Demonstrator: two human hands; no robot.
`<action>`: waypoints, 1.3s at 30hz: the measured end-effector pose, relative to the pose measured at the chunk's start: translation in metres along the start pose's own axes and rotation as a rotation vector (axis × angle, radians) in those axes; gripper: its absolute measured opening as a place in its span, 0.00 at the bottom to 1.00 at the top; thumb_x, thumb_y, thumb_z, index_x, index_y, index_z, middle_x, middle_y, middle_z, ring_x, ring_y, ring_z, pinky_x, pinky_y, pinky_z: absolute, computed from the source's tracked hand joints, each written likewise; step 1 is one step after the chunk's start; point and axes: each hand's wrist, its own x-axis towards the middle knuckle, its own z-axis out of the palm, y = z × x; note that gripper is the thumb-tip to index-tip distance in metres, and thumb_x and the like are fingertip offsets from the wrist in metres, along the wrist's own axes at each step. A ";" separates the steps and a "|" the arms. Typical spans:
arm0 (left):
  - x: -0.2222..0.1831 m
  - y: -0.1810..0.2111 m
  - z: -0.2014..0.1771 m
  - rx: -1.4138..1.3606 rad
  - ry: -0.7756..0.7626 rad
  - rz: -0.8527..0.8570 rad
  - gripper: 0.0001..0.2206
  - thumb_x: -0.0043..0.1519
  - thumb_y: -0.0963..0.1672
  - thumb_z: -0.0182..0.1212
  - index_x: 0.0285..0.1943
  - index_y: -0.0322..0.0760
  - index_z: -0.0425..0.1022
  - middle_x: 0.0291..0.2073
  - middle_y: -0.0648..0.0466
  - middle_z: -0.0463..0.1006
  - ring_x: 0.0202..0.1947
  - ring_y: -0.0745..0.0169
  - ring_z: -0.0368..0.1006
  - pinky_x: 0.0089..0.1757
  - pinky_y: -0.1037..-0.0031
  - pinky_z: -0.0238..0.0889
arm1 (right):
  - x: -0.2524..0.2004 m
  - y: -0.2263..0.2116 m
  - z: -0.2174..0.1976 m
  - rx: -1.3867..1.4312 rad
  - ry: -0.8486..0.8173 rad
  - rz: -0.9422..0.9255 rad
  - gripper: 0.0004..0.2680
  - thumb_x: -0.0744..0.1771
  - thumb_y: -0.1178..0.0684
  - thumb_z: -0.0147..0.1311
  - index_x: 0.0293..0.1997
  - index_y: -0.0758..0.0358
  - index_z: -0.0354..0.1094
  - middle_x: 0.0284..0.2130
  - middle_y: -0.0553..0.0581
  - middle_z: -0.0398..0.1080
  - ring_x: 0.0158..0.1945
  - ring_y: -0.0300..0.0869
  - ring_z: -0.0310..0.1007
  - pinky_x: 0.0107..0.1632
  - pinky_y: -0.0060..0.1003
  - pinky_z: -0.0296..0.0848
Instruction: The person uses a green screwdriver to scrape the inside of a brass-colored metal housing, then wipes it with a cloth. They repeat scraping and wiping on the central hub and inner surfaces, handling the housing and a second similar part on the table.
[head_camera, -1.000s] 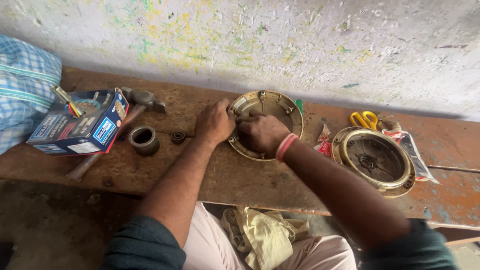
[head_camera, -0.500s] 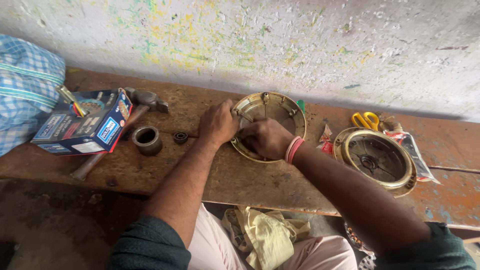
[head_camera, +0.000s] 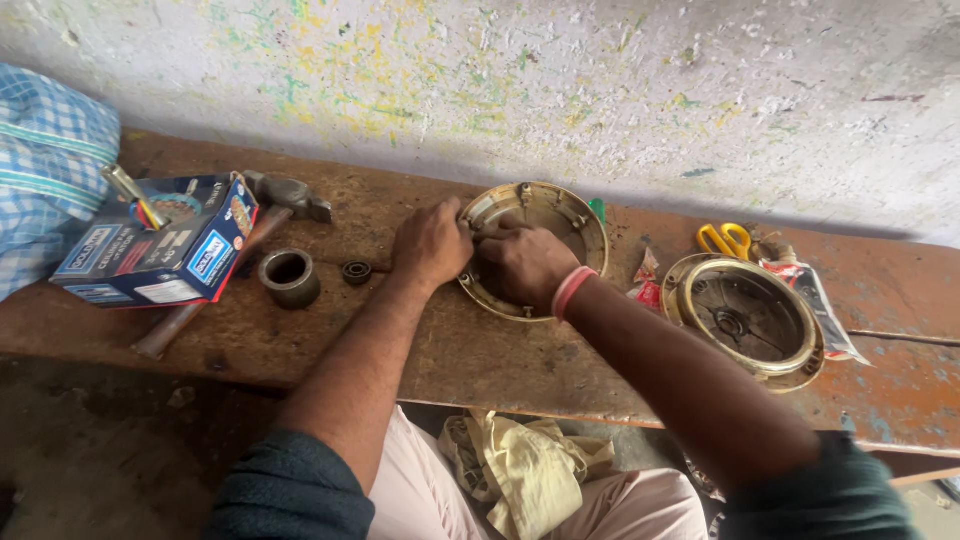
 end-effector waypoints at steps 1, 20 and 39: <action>-0.001 -0.002 -0.001 0.022 -0.015 -0.008 0.10 0.61 0.43 0.60 0.49 0.35 0.74 0.40 0.43 0.81 0.42 0.41 0.79 0.44 0.52 0.71 | 0.002 -0.002 0.001 0.075 -0.016 -0.007 0.05 0.64 0.53 0.61 0.38 0.59 0.76 0.37 0.59 0.77 0.43 0.52 0.76 0.45 0.48 0.76; -0.001 0.002 -0.003 0.043 -0.081 -0.016 0.11 0.66 0.44 0.58 0.55 0.36 0.75 0.43 0.44 0.82 0.43 0.45 0.80 0.46 0.54 0.72 | 0.003 -0.005 -0.002 0.089 0.012 -0.029 0.02 0.64 0.57 0.59 0.36 0.59 0.77 0.32 0.56 0.78 0.37 0.49 0.77 0.41 0.44 0.78; -0.002 -0.004 0.004 0.023 0.023 0.010 0.07 0.61 0.43 0.59 0.45 0.37 0.75 0.40 0.42 0.82 0.42 0.37 0.78 0.44 0.50 0.70 | 0.008 -0.027 -0.021 -0.161 -0.368 0.135 0.08 0.67 0.53 0.49 0.37 0.52 0.78 0.33 0.61 0.77 0.32 0.49 0.78 0.37 0.45 0.79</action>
